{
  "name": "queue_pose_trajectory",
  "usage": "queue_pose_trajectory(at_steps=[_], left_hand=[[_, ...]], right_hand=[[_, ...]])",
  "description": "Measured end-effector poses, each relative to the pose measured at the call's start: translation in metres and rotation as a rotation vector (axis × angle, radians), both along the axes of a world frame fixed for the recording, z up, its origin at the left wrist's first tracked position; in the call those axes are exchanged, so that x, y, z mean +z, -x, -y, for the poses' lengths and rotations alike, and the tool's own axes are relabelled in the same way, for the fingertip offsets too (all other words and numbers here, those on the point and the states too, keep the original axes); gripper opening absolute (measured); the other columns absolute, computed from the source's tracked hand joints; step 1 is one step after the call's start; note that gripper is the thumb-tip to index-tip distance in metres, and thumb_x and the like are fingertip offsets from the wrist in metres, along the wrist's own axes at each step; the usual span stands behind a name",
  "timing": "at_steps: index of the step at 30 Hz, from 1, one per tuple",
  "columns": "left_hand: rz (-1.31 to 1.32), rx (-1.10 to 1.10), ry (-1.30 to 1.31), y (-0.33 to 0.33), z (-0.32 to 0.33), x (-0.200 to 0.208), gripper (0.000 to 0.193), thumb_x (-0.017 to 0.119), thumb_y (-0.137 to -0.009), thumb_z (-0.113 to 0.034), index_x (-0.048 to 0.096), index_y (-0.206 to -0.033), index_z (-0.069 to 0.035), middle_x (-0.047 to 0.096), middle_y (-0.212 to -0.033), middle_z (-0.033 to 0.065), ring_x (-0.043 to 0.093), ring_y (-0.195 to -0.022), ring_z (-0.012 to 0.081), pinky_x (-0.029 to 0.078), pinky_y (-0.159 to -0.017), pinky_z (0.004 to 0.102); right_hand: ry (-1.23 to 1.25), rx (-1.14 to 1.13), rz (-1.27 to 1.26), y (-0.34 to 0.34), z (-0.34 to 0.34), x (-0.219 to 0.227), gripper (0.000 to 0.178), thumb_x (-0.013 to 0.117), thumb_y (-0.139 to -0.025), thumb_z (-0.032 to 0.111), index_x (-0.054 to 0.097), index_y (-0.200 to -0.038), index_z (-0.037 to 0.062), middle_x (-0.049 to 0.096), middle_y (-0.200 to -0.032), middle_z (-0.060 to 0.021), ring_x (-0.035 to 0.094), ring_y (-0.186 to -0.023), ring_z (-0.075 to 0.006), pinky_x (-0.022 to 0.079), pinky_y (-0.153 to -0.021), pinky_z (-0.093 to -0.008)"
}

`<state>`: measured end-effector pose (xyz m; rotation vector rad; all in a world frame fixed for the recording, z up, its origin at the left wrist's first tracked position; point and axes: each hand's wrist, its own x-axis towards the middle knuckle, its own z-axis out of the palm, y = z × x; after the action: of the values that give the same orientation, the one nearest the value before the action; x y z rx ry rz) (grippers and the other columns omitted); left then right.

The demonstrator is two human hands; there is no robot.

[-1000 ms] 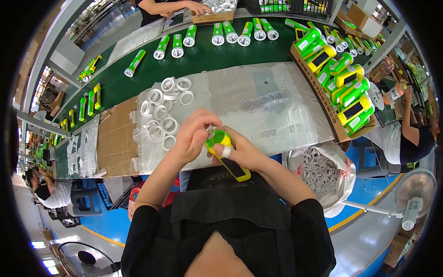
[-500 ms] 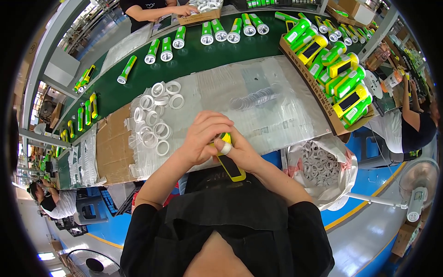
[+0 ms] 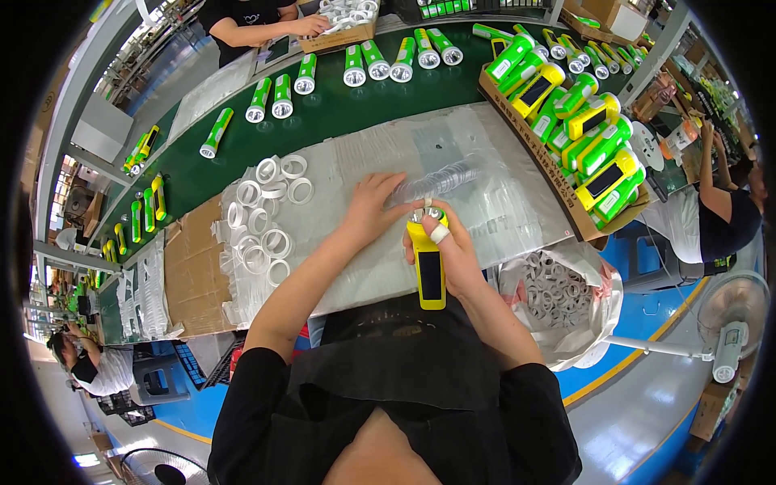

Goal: Assembling handheld flashlight components including reflectors and lens rings on a factory assembly line.

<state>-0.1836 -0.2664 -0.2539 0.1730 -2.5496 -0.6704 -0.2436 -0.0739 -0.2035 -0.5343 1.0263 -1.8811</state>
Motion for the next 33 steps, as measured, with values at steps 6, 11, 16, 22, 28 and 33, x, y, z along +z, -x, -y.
queue_pose_trajectory(at_steps=[6, 11, 16, 22, 28, 33], left_hand=[[-0.120, 0.005, -0.345, -0.014, 0.000, 0.018, 0.047, 0.073, -0.079, -0.021, 0.061, -0.121, -0.005, 0.058, -0.115, 0.0126, 0.052, -0.109, 0.0304, 0.043, -0.091, 0.0415], [-0.185, -0.165, -0.221, -0.059, -0.028, 0.072, 0.039, 0.054, -0.092, -0.013, 0.057, -0.130, -0.005, 0.049, -0.112, 0.0144, 0.049, -0.105, 0.0261, 0.045, -0.086, 0.0348], [-0.261, -0.107, -0.349, -0.082, -0.036, 0.071, 0.036, 0.047, -0.094, -0.019, 0.061, -0.123, -0.004, 0.053, -0.115, 0.0133, 0.047, -0.108, 0.0300, 0.038, -0.094, 0.0391], [-0.375, -0.112, -0.238, -0.097, -0.029, 0.070, 0.035, 0.044, -0.093, -0.017, 0.062, -0.118, -0.002, 0.054, -0.117, 0.0138, 0.047, -0.107, 0.0315, 0.036, -0.095, 0.0422], [-0.398, -0.064, -0.242, -0.105, -0.018, 0.058, 0.034, 0.044, -0.090, -0.017, 0.063, -0.115, -0.004, 0.054, -0.116, 0.0133, 0.047, -0.109, 0.0322, 0.036, -0.095, 0.0428], [-0.346, 0.048, -0.353, -0.105, -0.007, 0.071, 0.036, 0.047, -0.089, -0.012, 0.061, -0.121, -0.006, 0.053, -0.126, 0.0160, 0.047, -0.116, 0.0338, 0.036, -0.098, 0.0439]], right_hand=[[-0.064, 0.037, -0.061, -0.001, 0.007, 0.003, 0.044, 0.053, -0.096, 0.036, 0.046, -0.126, 0.0047, 0.059, -0.084, -0.0145, 0.059, -0.068, -0.0206, 0.048, -0.063, -0.0306], [-0.005, 0.162, -0.015, -0.006, 0.022, 0.013, 0.039, 0.058, -0.095, 0.026, 0.046, -0.124, 0.0034, 0.060, -0.091, -0.0092, 0.061, -0.074, -0.0166, 0.049, -0.066, -0.0290], [0.000, 0.324, -0.179, -0.016, 0.036, 0.018, 0.039, 0.059, -0.094, 0.025, 0.046, -0.124, 0.0036, 0.059, -0.093, -0.0074, 0.060, -0.074, -0.0145, 0.049, -0.066, -0.0276], [0.049, 0.427, -0.239, -0.030, 0.050, 0.018, 0.041, 0.060, -0.095, 0.024, 0.044, -0.127, 0.0040, 0.054, -0.101, -0.0071, 0.058, -0.079, -0.0139, 0.049, -0.067, -0.0278], [0.072, 0.430, -0.233, -0.043, 0.066, 0.016, 0.043, 0.056, -0.096, 0.029, 0.041, -0.129, 0.0052, 0.051, -0.107, -0.0079, 0.058, -0.082, -0.0156, 0.049, -0.067, -0.0300], [0.127, 0.317, -0.214, -0.039, 0.081, 0.012, 0.036, 0.054, -0.097, 0.023, 0.043, -0.127, 0.0084, 0.058, -0.092, -0.0084, 0.059, -0.071, -0.0161, 0.049, -0.065, -0.0304]])
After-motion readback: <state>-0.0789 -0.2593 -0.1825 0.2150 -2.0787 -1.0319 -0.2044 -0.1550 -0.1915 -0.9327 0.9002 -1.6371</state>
